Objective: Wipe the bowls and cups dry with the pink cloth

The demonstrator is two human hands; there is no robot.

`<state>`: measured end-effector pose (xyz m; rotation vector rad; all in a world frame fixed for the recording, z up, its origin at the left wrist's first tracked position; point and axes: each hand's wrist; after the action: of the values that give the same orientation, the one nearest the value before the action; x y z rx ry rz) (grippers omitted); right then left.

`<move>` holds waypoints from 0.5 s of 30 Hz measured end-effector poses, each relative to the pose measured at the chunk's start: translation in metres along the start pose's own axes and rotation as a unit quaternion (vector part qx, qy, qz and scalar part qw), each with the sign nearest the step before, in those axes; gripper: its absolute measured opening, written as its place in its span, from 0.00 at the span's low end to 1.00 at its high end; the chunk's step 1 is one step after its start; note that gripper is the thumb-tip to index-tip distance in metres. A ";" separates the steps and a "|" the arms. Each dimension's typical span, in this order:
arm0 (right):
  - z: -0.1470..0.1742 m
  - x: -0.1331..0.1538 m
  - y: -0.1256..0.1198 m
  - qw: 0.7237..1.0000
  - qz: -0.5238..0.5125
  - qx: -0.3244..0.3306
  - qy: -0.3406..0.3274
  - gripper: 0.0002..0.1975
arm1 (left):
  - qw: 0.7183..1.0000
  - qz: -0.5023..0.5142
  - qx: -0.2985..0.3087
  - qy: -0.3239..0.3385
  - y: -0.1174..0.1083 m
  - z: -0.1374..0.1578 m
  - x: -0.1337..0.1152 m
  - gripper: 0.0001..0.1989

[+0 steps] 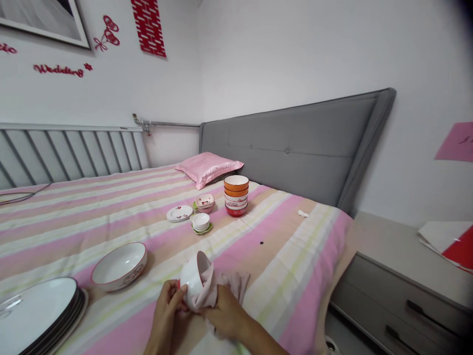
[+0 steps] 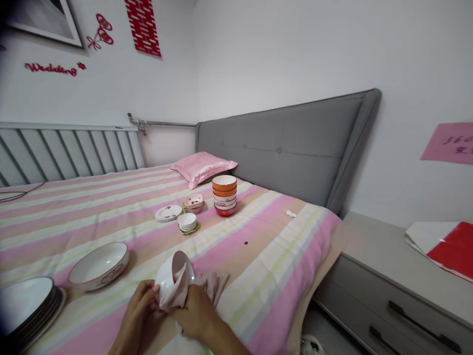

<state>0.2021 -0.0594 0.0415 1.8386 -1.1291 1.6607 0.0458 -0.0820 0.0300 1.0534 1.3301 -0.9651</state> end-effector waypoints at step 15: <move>0.005 -0.005 -0.002 0.932 0.350 0.074 0.062 0.18 | 0.998 0.052 -0.003 -0.028 0.003 0.002 0.002 0.20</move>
<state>0.2067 -0.0606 0.0360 1.4545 -1.7798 2.2539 0.0495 -0.0826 0.0283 1.0733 1.2204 -0.9056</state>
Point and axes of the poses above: each hand's wrist, its own z-axis away from the middle knuckle, its own y-axis out of the palm, x = y × z, and after that the axes turned 7 degrees about x, right-handed
